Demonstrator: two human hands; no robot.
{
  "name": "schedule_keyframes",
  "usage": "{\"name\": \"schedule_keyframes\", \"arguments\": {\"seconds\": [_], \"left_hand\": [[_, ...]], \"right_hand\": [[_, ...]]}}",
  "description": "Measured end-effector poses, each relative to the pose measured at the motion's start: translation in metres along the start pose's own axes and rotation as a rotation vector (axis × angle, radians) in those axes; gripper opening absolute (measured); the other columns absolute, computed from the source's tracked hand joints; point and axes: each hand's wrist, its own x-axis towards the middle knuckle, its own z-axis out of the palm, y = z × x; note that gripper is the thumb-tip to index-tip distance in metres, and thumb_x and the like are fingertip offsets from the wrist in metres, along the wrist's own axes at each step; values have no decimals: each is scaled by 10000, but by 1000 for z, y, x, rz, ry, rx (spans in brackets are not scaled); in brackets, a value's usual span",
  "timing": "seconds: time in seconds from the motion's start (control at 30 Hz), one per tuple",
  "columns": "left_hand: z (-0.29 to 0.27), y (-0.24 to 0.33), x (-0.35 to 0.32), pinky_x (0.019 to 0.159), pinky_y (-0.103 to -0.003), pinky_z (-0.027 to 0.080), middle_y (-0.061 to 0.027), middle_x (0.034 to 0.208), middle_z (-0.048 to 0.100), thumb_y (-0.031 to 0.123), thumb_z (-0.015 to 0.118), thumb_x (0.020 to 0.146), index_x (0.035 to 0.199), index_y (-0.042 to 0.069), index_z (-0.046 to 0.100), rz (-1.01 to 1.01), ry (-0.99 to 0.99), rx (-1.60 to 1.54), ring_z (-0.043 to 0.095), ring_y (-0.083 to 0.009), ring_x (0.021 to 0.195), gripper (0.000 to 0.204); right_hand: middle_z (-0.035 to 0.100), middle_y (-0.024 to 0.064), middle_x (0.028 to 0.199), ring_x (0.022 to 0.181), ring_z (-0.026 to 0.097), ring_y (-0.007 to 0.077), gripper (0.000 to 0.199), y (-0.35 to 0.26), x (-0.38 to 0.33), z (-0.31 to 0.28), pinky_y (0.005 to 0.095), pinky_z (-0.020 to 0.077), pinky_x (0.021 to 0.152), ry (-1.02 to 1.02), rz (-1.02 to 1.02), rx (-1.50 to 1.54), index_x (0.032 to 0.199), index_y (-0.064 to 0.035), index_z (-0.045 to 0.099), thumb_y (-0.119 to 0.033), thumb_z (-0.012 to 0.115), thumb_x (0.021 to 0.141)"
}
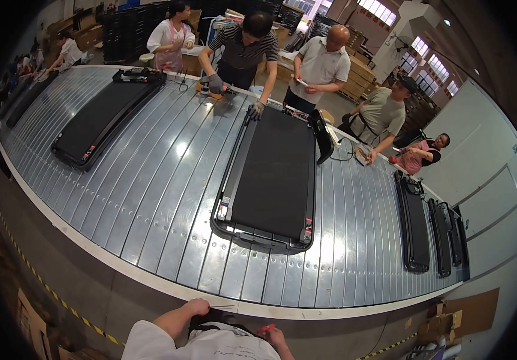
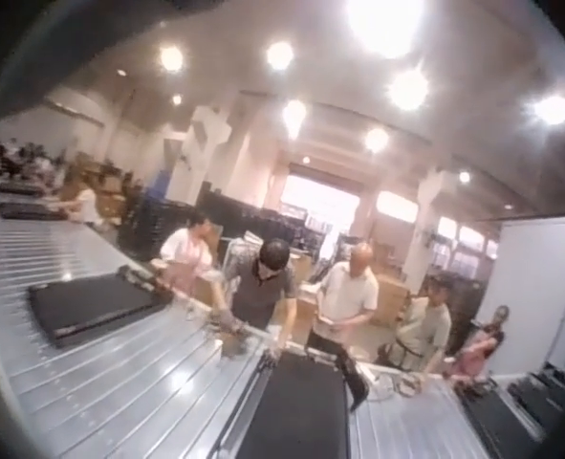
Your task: Assembling and inspecting treadmills on a production line.
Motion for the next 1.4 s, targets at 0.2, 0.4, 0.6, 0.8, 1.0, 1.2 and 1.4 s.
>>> {"name": "schedule_keyframes", "arguments": {"seconds": [0.2,0.4,0.6,0.8,1.0,1.2,1.4], "left_hand": [[11,30,-13,825,-410,490,-146,1004,650,251,507,771,973,121,683,-91,35,-29,618,-317,944,298],[98,118,-37,848,-404,487,-147,1042,641,239,527,758,978,103,682,-257,192,-135,610,-304,984,302],[207,231,-59,857,-404,488,-147,1084,626,256,539,759,994,115,679,-419,294,-237,606,-302,996,308],[337,401,-52,866,-408,480,-149,1064,630,233,514,772,983,146,678,-321,414,-293,600,-327,988,281],[343,441,-67,825,-407,492,-124,991,653,250,550,758,967,160,678,-286,486,-393,622,-308,920,262],[388,456,-61,892,-405,463,-99,1110,621,260,504,788,1094,185,626,-343,269,-307,576,-324,1034,338],[319,392,-41,890,-400,464,-112,1115,616,237,500,790,1107,193,621,-309,283,-350,573,-327,1038,342]], "right_hand": [[639,56,723,664,596,151,211,21,-28,-22,277,465,609,39,56,-120,869,-25,666,-178,525,827],[635,47,692,610,574,148,226,108,-50,-133,280,446,587,34,-258,-471,796,-41,688,-228,562,818],[631,53,677,588,575,129,197,191,-105,-254,255,449,535,-85,-73,-27,822,-29,664,-165,523,838],[624,59,662,493,553,141,263,270,-132,-426,289,416,394,-97,-238,-552,904,-42,660,-180,445,842],[617,97,688,538,577,181,247,308,-156,-518,316,457,416,-31,227,9,931,-61,661,-183,455,870],[613,94,667,551,577,189,247,327,-159,-533,319,443,442,21,222,39,912,-59,664,-193,462,868],[643,114,725,549,592,165,316,265,-119,-431,303,438,463,226,-217,-746,956,-62,679,-270,462,860]]}}
